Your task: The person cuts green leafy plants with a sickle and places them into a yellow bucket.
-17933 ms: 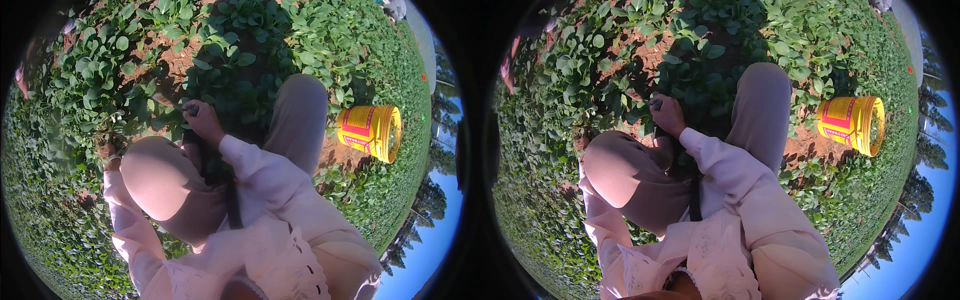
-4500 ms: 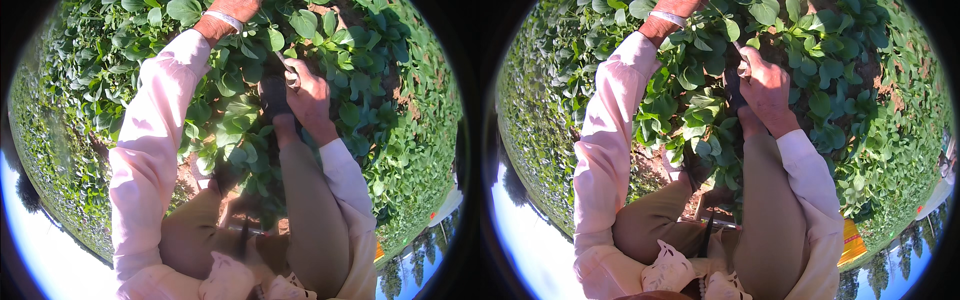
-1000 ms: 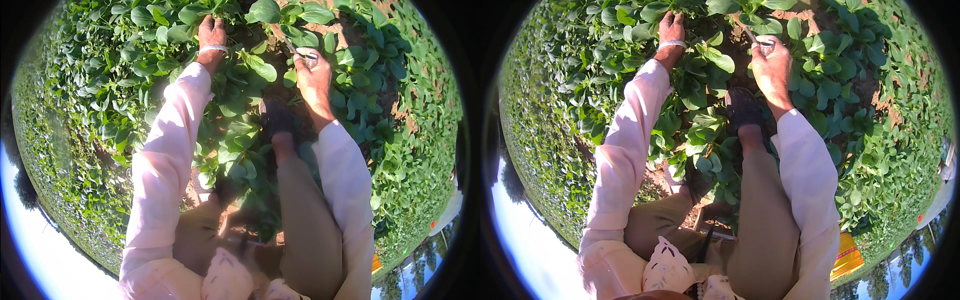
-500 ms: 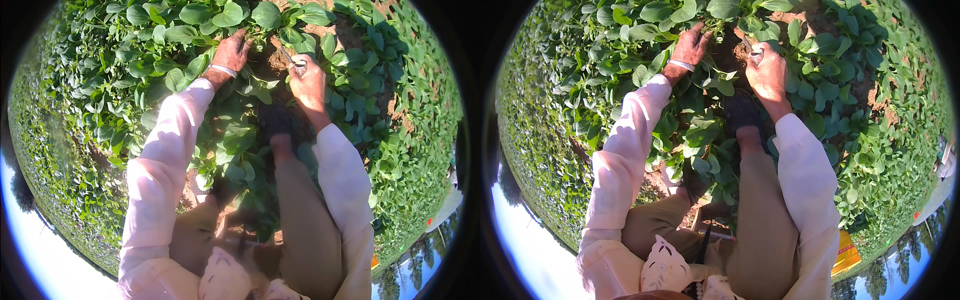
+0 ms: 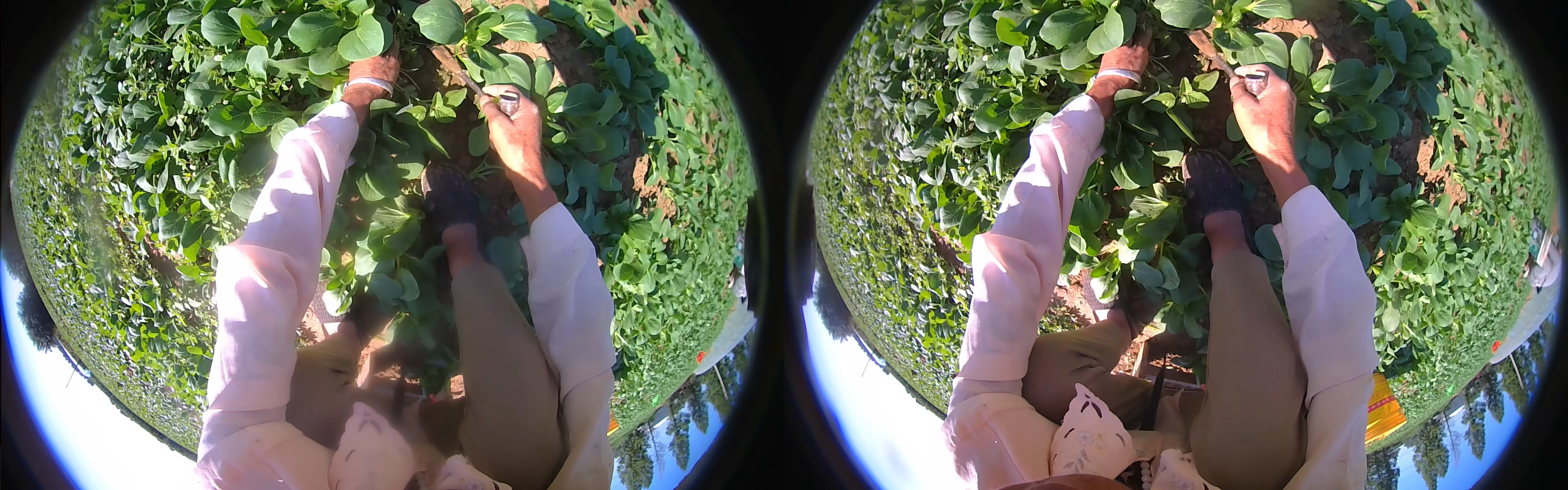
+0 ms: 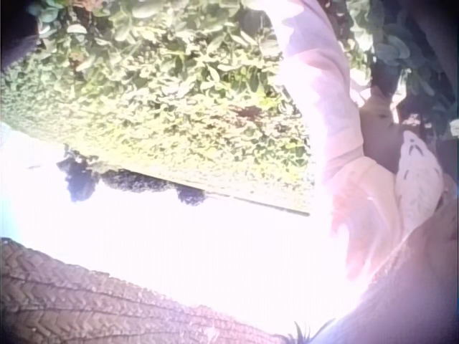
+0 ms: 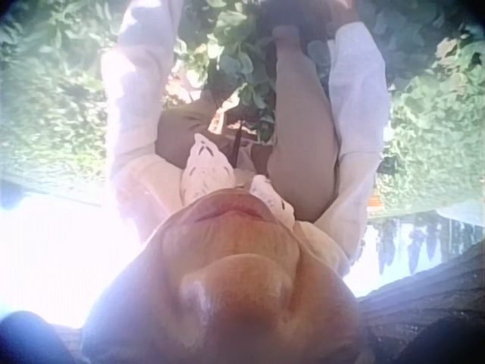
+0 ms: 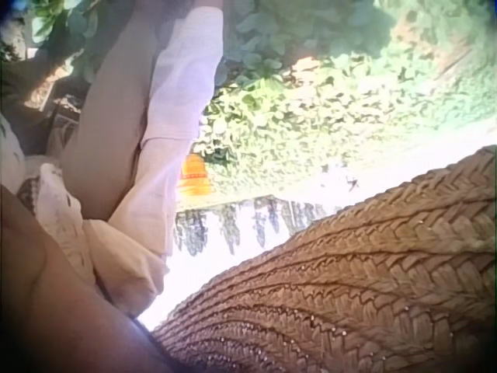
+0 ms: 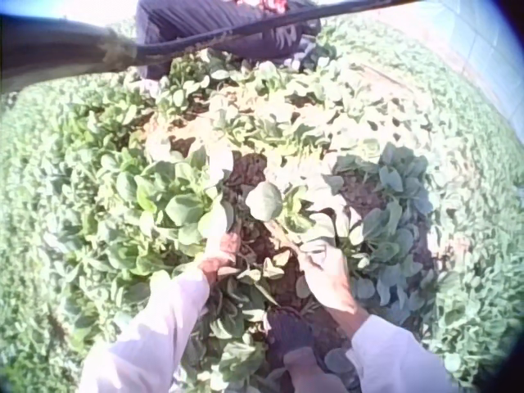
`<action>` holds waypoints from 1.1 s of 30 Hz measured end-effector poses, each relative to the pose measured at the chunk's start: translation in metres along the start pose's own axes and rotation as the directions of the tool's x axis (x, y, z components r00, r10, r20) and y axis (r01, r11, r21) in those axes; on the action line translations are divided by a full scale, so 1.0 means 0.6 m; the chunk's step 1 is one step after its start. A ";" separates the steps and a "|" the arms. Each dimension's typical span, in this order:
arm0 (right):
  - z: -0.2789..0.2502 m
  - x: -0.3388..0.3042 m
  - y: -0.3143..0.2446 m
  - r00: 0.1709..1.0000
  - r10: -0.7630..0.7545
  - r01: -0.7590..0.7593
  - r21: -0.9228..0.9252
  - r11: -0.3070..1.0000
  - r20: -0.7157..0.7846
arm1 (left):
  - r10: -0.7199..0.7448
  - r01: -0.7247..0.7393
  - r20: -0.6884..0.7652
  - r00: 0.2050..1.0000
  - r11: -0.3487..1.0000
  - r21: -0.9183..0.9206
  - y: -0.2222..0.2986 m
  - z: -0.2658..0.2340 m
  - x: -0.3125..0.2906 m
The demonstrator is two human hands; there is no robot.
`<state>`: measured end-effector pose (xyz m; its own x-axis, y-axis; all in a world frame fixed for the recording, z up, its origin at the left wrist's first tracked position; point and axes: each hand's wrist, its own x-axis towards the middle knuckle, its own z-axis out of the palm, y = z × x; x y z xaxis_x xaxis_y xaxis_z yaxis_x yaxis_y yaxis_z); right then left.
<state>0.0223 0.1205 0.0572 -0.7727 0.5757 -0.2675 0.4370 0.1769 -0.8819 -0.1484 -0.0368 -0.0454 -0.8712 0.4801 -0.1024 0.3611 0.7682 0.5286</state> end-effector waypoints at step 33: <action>-0.061 -0.065 0.028 0.988 0.070 -0.068 0.017 0.998 -0.135 | 0.298 -0.387 0.319 0.899 0.883 0.264 0.083 0.028 -0.028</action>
<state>0.0769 0.1300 0.0669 -0.6710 0.6891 -0.2737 0.4810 0.1236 -0.8680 -0.1101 0.0001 -0.0314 -0.5698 0.7962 -0.2035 0.7439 0.6049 0.2839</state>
